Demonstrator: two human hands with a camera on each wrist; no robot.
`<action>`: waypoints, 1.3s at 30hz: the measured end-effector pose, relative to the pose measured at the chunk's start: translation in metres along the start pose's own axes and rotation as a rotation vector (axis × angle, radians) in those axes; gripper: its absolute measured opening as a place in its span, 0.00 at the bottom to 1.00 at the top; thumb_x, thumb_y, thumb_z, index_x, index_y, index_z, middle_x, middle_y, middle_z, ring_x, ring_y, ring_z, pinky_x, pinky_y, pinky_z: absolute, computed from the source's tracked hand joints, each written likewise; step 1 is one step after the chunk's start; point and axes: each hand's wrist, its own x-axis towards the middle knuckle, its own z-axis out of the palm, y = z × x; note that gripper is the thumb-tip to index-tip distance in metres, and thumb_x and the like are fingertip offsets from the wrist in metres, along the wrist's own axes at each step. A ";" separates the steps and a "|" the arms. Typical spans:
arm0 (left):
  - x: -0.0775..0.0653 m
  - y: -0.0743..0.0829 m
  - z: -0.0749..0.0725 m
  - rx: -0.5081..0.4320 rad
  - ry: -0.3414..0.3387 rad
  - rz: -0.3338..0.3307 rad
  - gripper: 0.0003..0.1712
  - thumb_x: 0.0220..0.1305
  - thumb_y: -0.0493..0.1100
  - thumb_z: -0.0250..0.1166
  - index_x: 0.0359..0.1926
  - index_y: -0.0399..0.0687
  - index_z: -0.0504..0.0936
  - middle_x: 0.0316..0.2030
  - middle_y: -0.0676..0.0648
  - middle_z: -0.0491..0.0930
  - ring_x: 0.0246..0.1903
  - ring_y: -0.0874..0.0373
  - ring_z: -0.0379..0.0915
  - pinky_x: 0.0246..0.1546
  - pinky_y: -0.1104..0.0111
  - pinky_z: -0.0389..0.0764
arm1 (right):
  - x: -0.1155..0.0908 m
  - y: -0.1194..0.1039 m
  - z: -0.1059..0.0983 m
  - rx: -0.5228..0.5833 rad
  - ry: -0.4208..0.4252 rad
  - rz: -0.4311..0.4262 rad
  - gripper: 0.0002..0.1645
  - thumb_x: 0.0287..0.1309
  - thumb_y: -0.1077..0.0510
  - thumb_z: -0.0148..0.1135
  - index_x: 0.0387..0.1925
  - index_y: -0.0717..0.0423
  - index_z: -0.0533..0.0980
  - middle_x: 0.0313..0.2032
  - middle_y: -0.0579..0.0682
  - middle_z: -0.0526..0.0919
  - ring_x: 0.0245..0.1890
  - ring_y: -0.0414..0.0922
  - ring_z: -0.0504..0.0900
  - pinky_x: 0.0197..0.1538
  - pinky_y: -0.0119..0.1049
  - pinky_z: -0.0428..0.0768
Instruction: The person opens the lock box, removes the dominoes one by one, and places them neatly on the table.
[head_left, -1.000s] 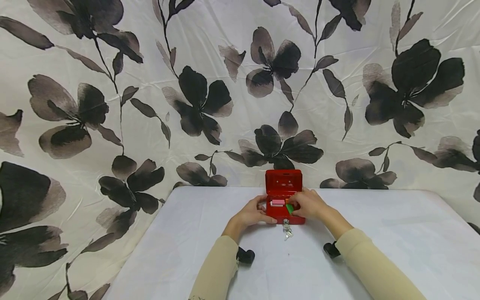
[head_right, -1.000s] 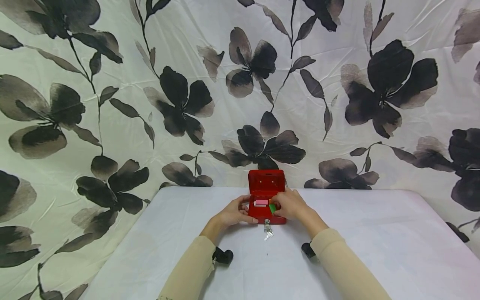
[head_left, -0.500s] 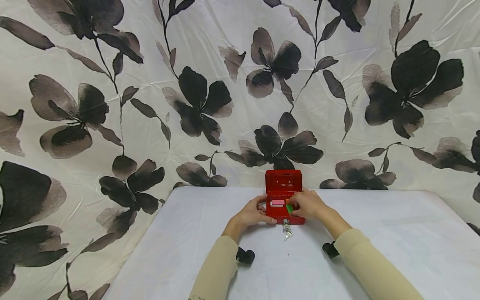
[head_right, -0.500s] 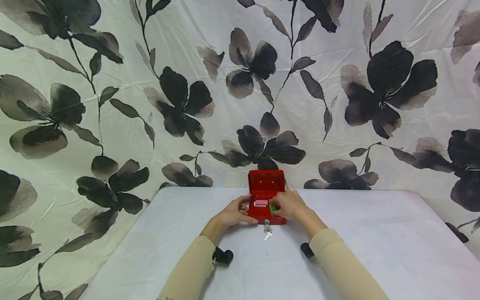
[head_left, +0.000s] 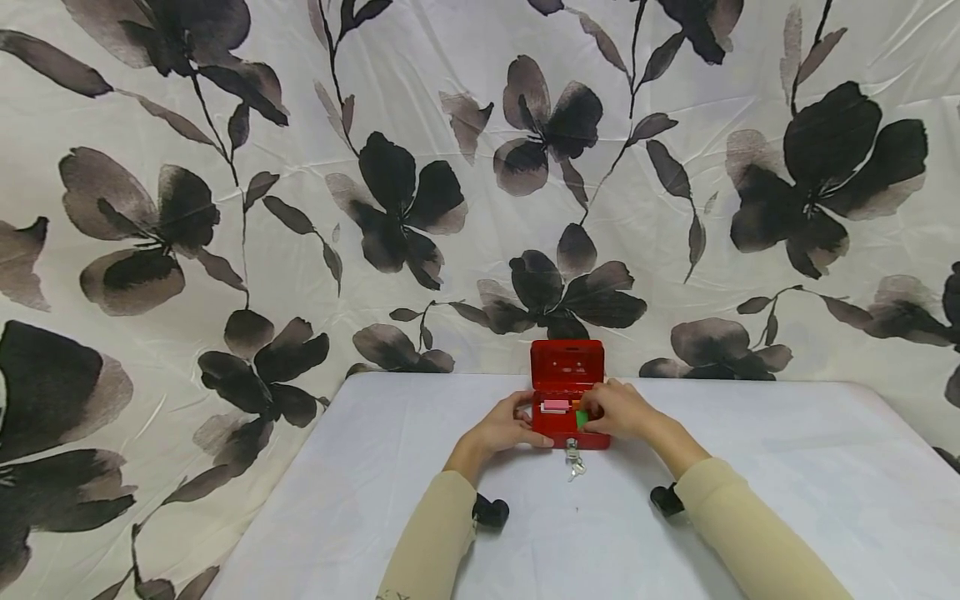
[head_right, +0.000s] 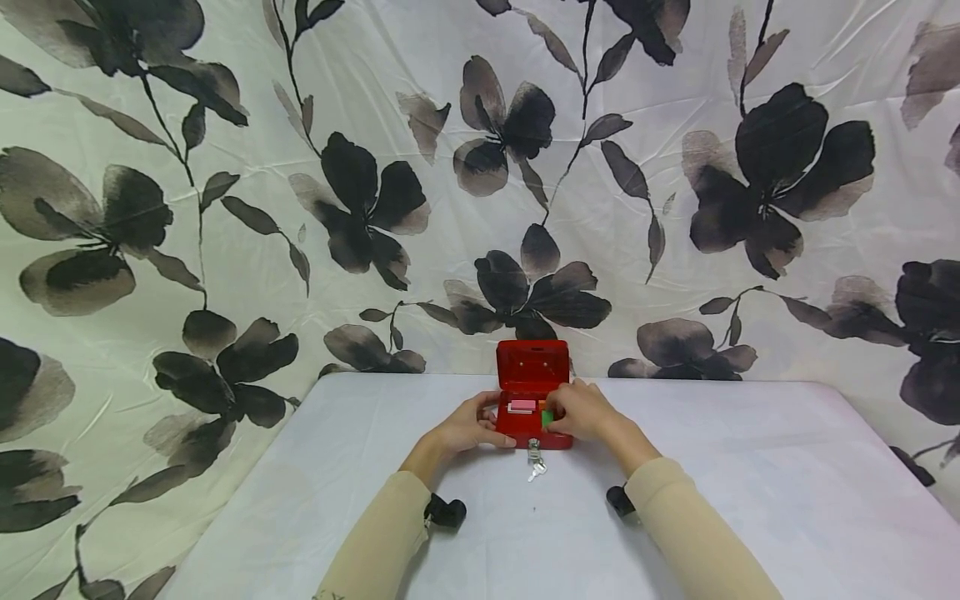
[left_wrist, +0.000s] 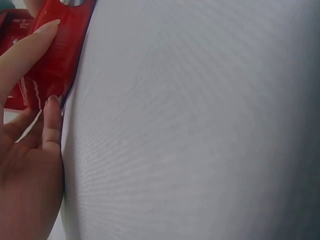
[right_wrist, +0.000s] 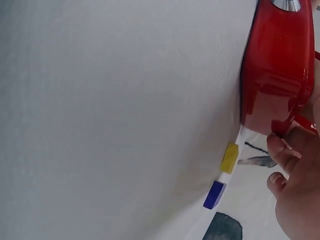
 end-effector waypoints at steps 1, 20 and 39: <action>0.000 0.000 0.000 0.004 0.002 -0.003 0.53 0.50 0.42 0.82 0.75 0.48 0.64 0.48 0.46 0.77 0.46 0.51 0.72 0.50 0.62 0.80 | -0.001 0.001 0.000 0.005 0.004 -0.004 0.19 0.54 0.51 0.78 0.45 0.54 0.85 0.35 0.45 0.81 0.41 0.45 0.72 0.44 0.44 0.70; 0.000 0.001 -0.001 -0.016 -0.008 0.000 0.52 0.51 0.39 0.81 0.75 0.46 0.64 0.46 0.45 0.76 0.46 0.52 0.71 0.48 0.63 0.80 | -0.014 0.005 -0.015 0.074 0.122 -0.021 0.20 0.57 0.49 0.76 0.47 0.56 0.84 0.40 0.48 0.85 0.42 0.48 0.75 0.45 0.44 0.69; 0.001 -0.001 0.000 -0.019 0.002 -0.006 0.53 0.50 0.40 0.82 0.75 0.46 0.64 0.45 0.45 0.76 0.46 0.52 0.71 0.48 0.62 0.81 | -0.041 0.025 -0.030 0.086 0.162 -0.026 0.23 0.56 0.52 0.77 0.48 0.61 0.83 0.45 0.52 0.87 0.49 0.57 0.79 0.53 0.58 0.78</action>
